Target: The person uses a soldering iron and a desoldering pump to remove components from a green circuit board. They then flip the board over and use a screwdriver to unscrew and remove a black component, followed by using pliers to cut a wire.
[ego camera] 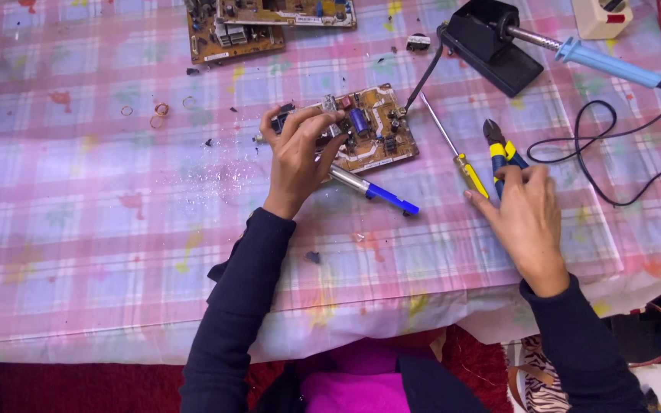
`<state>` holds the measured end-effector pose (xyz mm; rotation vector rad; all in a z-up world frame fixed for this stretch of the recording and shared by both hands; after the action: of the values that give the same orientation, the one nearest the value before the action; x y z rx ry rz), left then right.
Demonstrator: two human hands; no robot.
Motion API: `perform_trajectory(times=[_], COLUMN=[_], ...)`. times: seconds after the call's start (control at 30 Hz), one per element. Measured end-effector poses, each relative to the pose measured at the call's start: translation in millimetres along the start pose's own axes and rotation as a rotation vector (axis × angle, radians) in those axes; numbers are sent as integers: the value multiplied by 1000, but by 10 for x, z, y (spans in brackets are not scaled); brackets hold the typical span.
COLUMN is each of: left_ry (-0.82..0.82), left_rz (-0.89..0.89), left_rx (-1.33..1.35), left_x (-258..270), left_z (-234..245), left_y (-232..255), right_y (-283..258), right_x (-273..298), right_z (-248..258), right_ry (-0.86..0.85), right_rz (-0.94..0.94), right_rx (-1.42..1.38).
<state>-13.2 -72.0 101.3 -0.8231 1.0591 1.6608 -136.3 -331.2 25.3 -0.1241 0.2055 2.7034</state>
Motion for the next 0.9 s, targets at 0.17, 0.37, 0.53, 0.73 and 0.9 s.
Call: perform_trajectory(times=[0.17,0.37,0.53,0.73,0.9], left_ry=[52,82,48,85,169], left_rz=[57,56,29,50,180], left_rx=[64,62,16,62,244], left_x=[-25,-9,-17,-32,-322], left_z=[53,84,54,63,135], left_y=[-12,-46,-17,-65,-83], right_y=[45,157,418,489,-271], right_x=[17,-26,-175,-141,-36], right_z=[82,-58,-193,61,520], right_ry=[-46,2,-18,47,-340], right_rz=[5,45,-27,81,261], right_rx=[-19,81,-53,-1114,-2299])
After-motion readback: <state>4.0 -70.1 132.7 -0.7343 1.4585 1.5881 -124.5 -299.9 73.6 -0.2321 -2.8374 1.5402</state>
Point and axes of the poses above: each hand's wrist, its own x-axis away from the middle knuckle, its own z-axis out of the back of the hand, y = z × x, the point moved 10 cm from there along -x, towards the middle knuckle, and after that the axes turned 13 degrees about x, right-handed, at the moved point
